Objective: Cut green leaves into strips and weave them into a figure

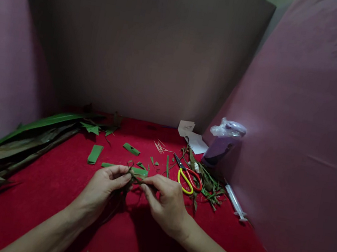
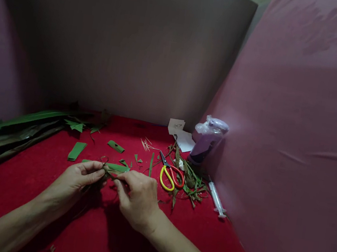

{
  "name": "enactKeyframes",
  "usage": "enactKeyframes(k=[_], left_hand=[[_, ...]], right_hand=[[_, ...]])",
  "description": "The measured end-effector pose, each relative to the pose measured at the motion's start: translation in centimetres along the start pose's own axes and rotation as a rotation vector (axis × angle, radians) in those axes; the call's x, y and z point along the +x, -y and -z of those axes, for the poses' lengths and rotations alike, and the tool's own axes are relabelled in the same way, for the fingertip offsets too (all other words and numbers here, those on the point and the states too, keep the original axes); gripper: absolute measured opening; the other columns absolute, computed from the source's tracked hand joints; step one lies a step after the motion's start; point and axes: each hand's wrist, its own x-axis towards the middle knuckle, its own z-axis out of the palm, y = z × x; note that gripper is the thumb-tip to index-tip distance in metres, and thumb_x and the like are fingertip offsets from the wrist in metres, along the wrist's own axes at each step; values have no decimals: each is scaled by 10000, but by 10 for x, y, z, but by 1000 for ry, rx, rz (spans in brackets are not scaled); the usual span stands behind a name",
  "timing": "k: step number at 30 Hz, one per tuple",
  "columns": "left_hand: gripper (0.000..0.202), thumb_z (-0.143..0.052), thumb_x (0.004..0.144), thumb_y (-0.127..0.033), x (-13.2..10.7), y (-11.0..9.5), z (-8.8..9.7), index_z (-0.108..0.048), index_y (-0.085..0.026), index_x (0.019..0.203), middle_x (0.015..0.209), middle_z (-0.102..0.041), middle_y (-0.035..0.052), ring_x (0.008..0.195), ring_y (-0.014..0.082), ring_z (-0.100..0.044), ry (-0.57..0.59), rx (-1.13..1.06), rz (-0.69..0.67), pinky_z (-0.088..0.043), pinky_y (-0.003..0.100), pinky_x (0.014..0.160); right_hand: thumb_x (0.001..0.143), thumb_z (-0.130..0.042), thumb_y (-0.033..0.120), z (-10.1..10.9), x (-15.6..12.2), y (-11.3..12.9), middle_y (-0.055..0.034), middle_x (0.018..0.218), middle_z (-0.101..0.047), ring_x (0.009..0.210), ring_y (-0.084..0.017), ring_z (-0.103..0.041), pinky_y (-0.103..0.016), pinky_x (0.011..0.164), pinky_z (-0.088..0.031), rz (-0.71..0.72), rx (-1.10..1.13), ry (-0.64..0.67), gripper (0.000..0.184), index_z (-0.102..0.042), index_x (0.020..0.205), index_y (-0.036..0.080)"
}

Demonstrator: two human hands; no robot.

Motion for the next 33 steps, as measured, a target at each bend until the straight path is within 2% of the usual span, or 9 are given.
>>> enactKeyframes(k=[6, 8, 10, 12, 15, 18, 24, 28, 33], left_hand=[[201, -802, 601, -230, 2, 1, 2, -693, -136, 742, 688, -673, 12, 597, 102, -582, -9, -34, 6, -448, 194, 599], [193, -802, 607, -231, 1, 1, 2, -690, -140, 736, 670, -663, -1, 586, 93, -577, -4, -47, 3, -442, 183, 586], [177, -798, 616, -228, 0, 0, 2, -689, -147, 729, 656, -657, -11, 579, 88, -573, 8, -57, -4, -436, 175, 576], [163, -794, 624, -221, -1, -2, 1, -694, -151, 732, 667, -666, -8, 585, 88, -575, 35, -63, -3, -437, 176, 580], [157, -789, 630, -223, -4, -5, -2, -708, -146, 741, 687, -678, 6, 591, 94, -576, 94, -63, 4, -442, 181, 587], [129, -782, 642, -220, -6, -7, -3, -710, -152, 726, 686, -677, 7, 602, 98, -579, 136, -57, 18, -445, 185, 600], [119, -786, 628, -201, -7, -5, -1, -696, -170, 699, 671, -646, -8, 614, 97, -553, 185, -21, 58, -433, 188, 608], [85, -764, 647, -215, -8, -5, -1, -705, -183, 699, 634, -634, -5, 571, 102, -526, 226, 83, 17, -419, 200, 568], [142, -690, 700, -123, -18, -11, -5, -737, -257, 701, 720, -677, 20, 690, 170, -602, 176, 302, -357, -463, 256, 631]], right_hand=[[881, -500, 251, -10, -1, -2, -31, 706, -664, 616, -142, -585, -257, 603, -439, -189, 286, 44, 195, -681, 842, 189], [878, -490, 241, -14, 0, -4, -9, 654, -639, 539, -120, -552, -238, 540, -436, -292, 495, 77, 203, -656, 986, 195], [861, -507, 233, -16, 2, -5, 20, 619, -620, 470, -105, -515, -220, 480, -419, -379, 665, 84, 371, -518, 1231, 217], [843, -538, 242, -16, 3, -5, 32, 617, -609, 448, -97, -497, -210, 458, -407, -411, 745, 67, 479, -430, 1310, 224], [848, -543, 293, -14, 4, -7, 15, 640, -591, 483, -90, -492, -205, 479, -406, -370, 755, 54, 223, -626, 1027, 190], [852, -544, 321, -12, 5, -11, 24, 598, -539, 507, -90, -474, -200, 496, -396, -337, 683, 11, 196, -642, 768, 173], [833, -561, 298, -6, 8, -19, 27, 562, -537, 499, -100, -495, -213, 501, -409, -259, 609, 62, 164, -662, 804, 171], [783, -513, 104, 4, 10, -22, -14, 708, -646, 640, -131, -591, -239, 604, -462, -96, 480, 11, 204, -682, 870, 180], [783, -493, 74, 24, 13, -19, -26, 780, -652, 668, -127, -600, -247, 632, -483, -59, 539, 61, 253, -681, 914, 181]])
